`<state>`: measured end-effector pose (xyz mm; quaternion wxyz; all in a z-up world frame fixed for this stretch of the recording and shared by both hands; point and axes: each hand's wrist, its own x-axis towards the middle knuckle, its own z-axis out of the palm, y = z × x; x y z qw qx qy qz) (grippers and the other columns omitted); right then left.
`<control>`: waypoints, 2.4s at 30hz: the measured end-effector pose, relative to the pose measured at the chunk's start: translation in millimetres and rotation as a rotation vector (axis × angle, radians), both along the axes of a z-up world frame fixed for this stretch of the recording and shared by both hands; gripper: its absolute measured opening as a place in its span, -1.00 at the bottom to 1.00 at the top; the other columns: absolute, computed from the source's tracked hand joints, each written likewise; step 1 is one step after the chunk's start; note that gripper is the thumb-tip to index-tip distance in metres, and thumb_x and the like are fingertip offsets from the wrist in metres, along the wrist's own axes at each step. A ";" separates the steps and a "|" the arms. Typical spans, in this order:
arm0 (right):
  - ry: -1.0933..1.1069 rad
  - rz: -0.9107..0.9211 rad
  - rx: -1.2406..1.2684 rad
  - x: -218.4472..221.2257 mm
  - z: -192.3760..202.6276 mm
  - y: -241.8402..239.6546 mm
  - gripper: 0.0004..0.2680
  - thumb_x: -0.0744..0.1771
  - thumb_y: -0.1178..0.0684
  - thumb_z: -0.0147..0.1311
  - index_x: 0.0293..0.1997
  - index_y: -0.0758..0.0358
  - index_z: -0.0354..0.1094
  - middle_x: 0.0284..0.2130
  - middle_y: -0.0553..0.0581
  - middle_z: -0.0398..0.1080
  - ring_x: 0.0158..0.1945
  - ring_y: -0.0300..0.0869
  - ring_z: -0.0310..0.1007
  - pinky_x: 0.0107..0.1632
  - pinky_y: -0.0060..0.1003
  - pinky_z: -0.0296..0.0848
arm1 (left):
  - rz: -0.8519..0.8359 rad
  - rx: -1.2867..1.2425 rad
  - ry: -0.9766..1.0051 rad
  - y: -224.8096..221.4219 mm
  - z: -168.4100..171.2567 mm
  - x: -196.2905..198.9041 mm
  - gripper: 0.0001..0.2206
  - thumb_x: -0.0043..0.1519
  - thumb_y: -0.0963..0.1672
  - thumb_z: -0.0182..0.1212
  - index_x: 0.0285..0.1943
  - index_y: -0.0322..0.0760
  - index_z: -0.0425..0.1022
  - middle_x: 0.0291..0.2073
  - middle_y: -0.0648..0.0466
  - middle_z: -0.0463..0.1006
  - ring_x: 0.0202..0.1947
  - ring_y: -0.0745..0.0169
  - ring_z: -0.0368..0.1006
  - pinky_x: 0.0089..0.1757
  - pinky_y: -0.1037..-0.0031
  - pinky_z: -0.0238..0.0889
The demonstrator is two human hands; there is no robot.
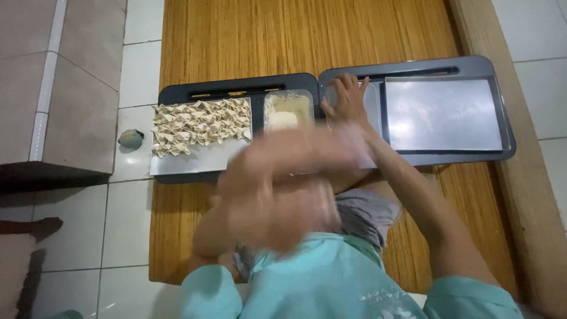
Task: Folding square dough wrappers with filling into decorative flower shapes
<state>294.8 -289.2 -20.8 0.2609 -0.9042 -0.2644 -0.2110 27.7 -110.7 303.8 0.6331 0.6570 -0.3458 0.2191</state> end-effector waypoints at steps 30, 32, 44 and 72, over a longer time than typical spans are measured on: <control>-0.227 0.056 0.541 -14.8 35.4 -5.1 -0.79 0.28 0.10 0.02 -0.03 0.31 0.20 -0.07 0.25 0.16 0.01 0.02 0.20 -0.01 -0.15 0.32 | 0.040 1.093 0.913 -72.0 -236.8 243.3 -0.88 0.34 -0.20 0.05 -0.18 -0.33 0.50 -0.20 -0.04 0.56 -0.38 0.25 0.46 -0.27 0.54 0.46; -0.250 0.053 0.541 -16.6 40.0 -3.4 -0.79 0.28 0.09 0.00 -0.04 0.32 0.20 -0.08 0.25 0.16 0.00 0.02 0.21 -0.02 -0.14 0.32 | 0.035 1.091 0.903 -70.1 -238.9 244.9 -0.88 0.34 -0.20 0.05 -0.19 -0.32 0.51 -0.21 -0.03 0.56 -0.37 0.25 0.45 -0.26 0.53 0.46; -0.270 0.053 0.518 -18.0 42.8 -2.9 -0.80 0.28 0.09 0.00 -0.06 0.33 0.22 -0.10 0.26 0.19 -0.01 0.04 0.21 -0.01 -0.13 0.29 | -0.016 1.065 0.847 -71.4 -256.5 261.0 -0.83 0.34 -0.16 0.05 -0.28 -0.24 0.53 -0.29 0.03 0.55 -0.35 0.22 0.42 -0.21 0.44 0.41; 0.015 0.024 0.159 -19.4 36.7 1.7 -0.85 0.39 0.00 0.06 -0.02 0.19 0.39 -0.01 0.20 0.35 0.17 0.09 0.32 0.39 0.36 -0.14 | 0.346 0.069 0.732 32.7 -199.3 228.9 -0.77 0.31 -0.18 0.13 0.13 -0.19 0.52 0.01 0.05 0.55 0.00 0.25 0.49 -0.09 0.54 0.54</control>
